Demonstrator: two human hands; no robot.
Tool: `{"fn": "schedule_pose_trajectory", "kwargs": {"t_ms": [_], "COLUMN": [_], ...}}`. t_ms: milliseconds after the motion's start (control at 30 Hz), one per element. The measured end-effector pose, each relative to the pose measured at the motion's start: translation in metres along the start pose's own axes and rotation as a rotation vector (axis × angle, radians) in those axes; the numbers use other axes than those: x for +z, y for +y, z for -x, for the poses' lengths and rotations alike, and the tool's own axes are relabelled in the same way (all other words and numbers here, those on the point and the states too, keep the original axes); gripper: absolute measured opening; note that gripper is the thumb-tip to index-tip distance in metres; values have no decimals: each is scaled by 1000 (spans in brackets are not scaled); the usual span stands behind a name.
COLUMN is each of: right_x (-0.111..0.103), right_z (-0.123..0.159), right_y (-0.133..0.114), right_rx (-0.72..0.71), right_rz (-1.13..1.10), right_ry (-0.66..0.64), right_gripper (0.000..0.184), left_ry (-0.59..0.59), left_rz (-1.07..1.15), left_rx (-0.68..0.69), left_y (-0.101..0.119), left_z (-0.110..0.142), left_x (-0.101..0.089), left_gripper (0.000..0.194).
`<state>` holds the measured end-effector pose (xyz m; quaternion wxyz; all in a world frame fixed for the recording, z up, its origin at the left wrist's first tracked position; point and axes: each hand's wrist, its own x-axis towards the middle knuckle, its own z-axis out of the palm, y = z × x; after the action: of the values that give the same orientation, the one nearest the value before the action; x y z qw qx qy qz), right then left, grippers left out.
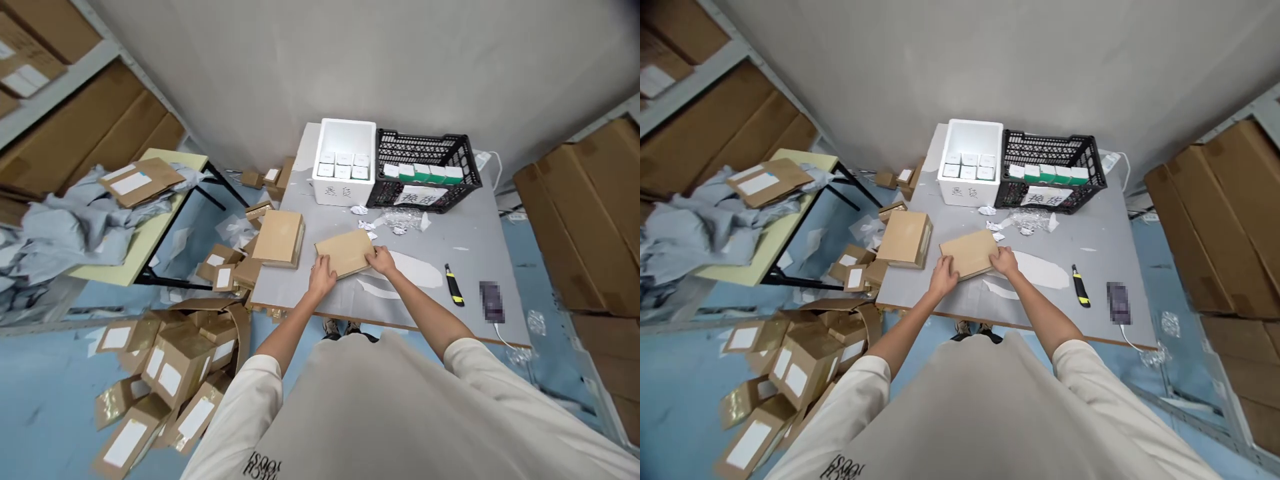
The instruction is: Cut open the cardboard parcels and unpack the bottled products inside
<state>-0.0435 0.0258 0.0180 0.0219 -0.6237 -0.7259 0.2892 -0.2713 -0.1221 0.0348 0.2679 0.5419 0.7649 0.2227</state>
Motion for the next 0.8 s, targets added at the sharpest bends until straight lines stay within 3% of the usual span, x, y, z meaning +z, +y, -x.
{"fn": "schedule_pose_trajectory", "kwargs": {"t_ms": [133,467,667,800], "right_x": [-7,-59,-86,-99], "right_z": [33,90,88,65], "right_y": [37,146,209,224], "right_rx": [129,303,291,201], "right_rz": [1,-11,-105,-282], "right_ry": [40,49,-11,69], "right_gripper": [47,33,37,52], "left_ry": [-57,-257,-237,-177], "left_rz": [8,15,-47,-61], "left_rx": [102,244,152,-4], "left_y": [23,106,148,161], "left_z": [-12,-8,-6,-13], "left_x": [20,83,112,122], "left_gripper": [66,66,64,66]}}
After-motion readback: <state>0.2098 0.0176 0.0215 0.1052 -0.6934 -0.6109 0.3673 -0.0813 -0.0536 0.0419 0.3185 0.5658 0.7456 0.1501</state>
